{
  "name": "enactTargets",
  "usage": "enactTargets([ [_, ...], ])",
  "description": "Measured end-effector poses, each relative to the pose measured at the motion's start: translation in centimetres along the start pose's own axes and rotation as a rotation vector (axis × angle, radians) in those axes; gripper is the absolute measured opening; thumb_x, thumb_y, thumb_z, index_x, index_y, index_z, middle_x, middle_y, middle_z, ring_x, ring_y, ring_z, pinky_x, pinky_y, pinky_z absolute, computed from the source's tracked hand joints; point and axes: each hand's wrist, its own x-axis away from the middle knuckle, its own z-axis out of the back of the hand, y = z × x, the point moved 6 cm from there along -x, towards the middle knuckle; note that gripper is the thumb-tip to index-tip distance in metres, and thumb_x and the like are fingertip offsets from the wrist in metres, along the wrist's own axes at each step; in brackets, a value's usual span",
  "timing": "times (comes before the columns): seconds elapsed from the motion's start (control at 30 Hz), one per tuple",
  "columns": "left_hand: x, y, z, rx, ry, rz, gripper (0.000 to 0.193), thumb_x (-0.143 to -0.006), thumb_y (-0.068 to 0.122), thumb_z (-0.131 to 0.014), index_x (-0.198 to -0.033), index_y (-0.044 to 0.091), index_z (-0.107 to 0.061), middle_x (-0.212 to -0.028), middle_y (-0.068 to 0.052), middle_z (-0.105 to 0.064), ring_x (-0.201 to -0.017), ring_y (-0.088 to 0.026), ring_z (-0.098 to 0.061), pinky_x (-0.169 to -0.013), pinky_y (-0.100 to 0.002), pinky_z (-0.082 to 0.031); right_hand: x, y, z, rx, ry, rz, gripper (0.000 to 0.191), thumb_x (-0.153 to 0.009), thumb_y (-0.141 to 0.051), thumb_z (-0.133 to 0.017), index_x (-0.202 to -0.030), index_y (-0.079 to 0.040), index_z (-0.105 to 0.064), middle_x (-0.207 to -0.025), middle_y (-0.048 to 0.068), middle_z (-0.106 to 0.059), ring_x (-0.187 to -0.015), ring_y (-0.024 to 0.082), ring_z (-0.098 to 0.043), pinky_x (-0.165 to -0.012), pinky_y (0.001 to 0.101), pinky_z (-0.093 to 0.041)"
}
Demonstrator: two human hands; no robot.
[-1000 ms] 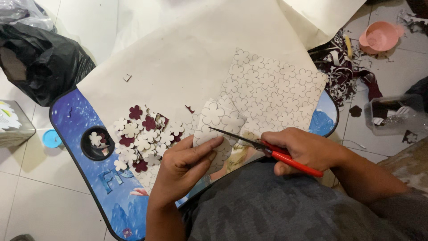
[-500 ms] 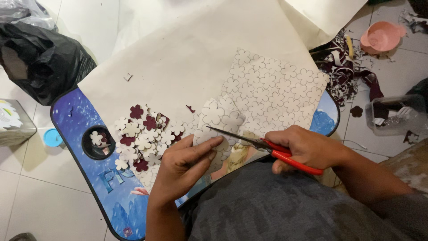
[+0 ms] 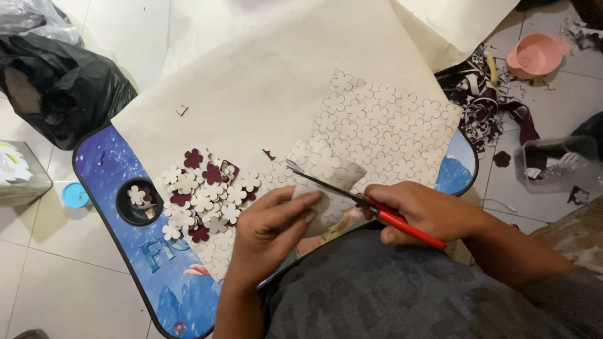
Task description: The person uses red-handled scissors to cut out flower-shaped pieces from a sheet of white paper with pre-drawn outlines. The cut-out shapes are placed in a pile on the table, and the person continues cutting multiple shapes throughout the clip.
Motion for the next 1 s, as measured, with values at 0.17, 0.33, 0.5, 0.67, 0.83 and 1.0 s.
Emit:
enactTargets([
  [0.17,0.0,0.0,-1.1,0.000,-0.030,0.068,0.038,-0.085,-0.007,-0.071,-0.121,0.005,-0.076,-0.114,-0.010,-0.075,-0.093,-0.014,-0.076,-0.078,-0.024,-0.061,-0.3,-0.4,-0.4,0.041,0.017,0.061,0.095,-0.080,-0.092,-0.042,-0.106,-0.004,-0.062,-0.081,0.008,-0.062,-0.073,0.020,-0.064,-0.062,0.0359,-0.051],
  [0.33,-0.2,-0.3,-1.5,0.062,0.013,0.027,0.035,-0.089,-0.007,-0.072,-0.122,0.004,-0.074,-0.119,-0.011,-0.073,-0.100,-0.015,-0.076,-0.082,-0.024,-0.064,-0.3,-0.2,-0.8,-0.008,0.059,0.107,0.095,-0.082,-0.094,-0.037,-0.102,-0.005,-0.062,-0.084,0.005,-0.063,-0.075,0.019,-0.065,-0.063,0.0350,-0.053],
  [0.5,-0.1,-0.6,-1.5,0.094,0.042,0.038,0.033,-0.089,-0.007,-0.073,-0.121,0.002,-0.075,-0.118,-0.012,-0.074,-0.101,-0.015,-0.075,-0.082,-0.025,-0.062,-0.3,0.1,-0.9,0.001,0.074,0.040,0.090,-0.078,-0.094,-0.038,-0.089,-0.007,-0.059,-0.069,0.005,-0.055,-0.061,0.020,-0.057,-0.054,0.0356,-0.046],
  [0.67,-0.3,-0.4,-1.2,0.040,-0.048,0.057,0.037,-0.087,-0.007,-0.072,-0.122,0.005,-0.076,-0.113,-0.011,-0.075,-0.093,-0.013,-0.075,-0.074,-0.023,-0.060,-0.1,-0.6,-0.3,0.022,0.042,0.091,0.090,-0.082,-0.093,-0.039,-0.096,-0.007,-0.059,-0.071,0.003,-0.057,-0.064,0.018,-0.060,-0.056,0.0347,-0.049],
  [0.83,-0.3,0.0,-1.3,0.025,-0.099,0.043,0.038,-0.086,-0.007,-0.073,-0.121,0.006,-0.076,-0.114,-0.012,-0.074,-0.091,-0.013,-0.074,-0.073,-0.023,-0.059,-0.1,-0.4,-0.4,0.046,0.023,0.048,0.092,-0.079,-0.094,-0.038,-0.097,-0.006,-0.058,-0.070,0.004,-0.055,-0.063,0.020,-0.059,-0.055,0.0353,-0.048],
  [1.0,-0.2,0.0,-1.1,0.002,-0.124,0.032,0.037,-0.086,-0.006,-0.072,-0.121,0.007,-0.076,-0.114,-0.012,-0.075,-0.091,-0.013,-0.075,-0.073,-0.023,-0.060,-0.1,-0.5,-0.4,0.045,0.021,0.105,0.089,-0.082,-0.094,-0.038,-0.089,-0.007,-0.057,-0.074,0.004,-0.052,-0.065,0.018,-0.057,-0.057,0.0345,-0.047],
])
